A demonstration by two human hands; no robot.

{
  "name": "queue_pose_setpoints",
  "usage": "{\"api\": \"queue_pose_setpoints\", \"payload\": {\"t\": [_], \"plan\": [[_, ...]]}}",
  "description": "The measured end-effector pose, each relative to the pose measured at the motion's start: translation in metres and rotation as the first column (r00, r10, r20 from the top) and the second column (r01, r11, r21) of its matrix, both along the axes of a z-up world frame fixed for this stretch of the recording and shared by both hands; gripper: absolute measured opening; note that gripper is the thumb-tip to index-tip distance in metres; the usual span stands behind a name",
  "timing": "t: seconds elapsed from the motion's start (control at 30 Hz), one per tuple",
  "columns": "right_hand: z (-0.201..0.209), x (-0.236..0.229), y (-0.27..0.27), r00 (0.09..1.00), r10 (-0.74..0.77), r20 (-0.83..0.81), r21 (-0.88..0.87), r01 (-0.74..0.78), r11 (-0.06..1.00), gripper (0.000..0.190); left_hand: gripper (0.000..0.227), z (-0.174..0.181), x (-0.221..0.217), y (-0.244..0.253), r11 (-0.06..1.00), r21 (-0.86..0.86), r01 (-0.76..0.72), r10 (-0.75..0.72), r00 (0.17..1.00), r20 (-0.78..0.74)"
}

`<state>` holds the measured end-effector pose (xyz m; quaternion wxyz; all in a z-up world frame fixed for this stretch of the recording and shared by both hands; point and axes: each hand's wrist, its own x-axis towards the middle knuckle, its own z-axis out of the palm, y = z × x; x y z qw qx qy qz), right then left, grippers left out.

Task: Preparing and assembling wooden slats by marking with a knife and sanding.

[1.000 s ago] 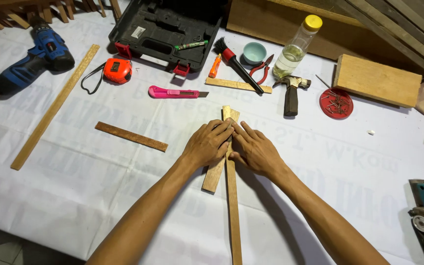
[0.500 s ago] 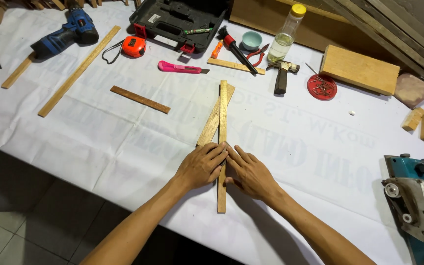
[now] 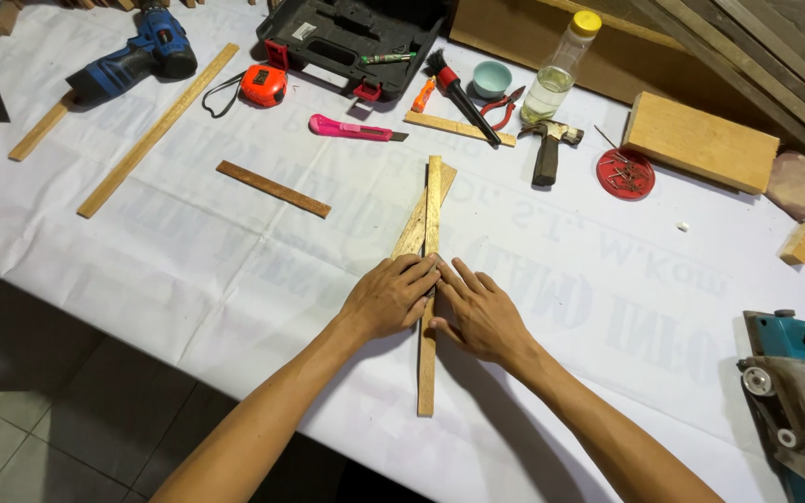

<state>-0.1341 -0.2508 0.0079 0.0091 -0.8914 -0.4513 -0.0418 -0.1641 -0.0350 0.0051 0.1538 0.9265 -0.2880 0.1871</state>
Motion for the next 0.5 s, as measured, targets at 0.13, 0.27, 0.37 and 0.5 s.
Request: {"api": "queue_pose_setpoints", "payload": {"t": [0.13, 0.27, 0.37, 0.5], "plan": [[0.003, 0.044, 0.014, 0.999, -0.046, -0.016, -0.019, 0.046, 0.999, 0.072, 0.049, 0.005, 0.046, 0.01, 1.0, -0.003, -0.001, 0.001, 0.996, -0.085], [0.004, 0.092, 0.026, 0.996, -0.088, -0.027, -0.007, 0.087, 0.996, 0.068, 0.048, -0.004, 0.098, 0.021, 0.999, -0.037, -0.005, 0.003, 0.999, -0.042], [0.004, 0.125, 0.034, 0.993, -0.11, -0.03, 0.016, 0.111, 0.994, 0.068, 0.047, -0.005, 0.134, 0.028, 0.998, -0.064, -0.002, -0.001, 0.999, -0.043], [0.011, 0.152, 0.044, 0.983, -0.17, -0.073, 0.007, 0.171, 0.985, 0.062, 0.047, 0.001, 0.167, 0.035, 0.996, -0.09, -0.014, 0.0, 0.989, -0.148]]}}
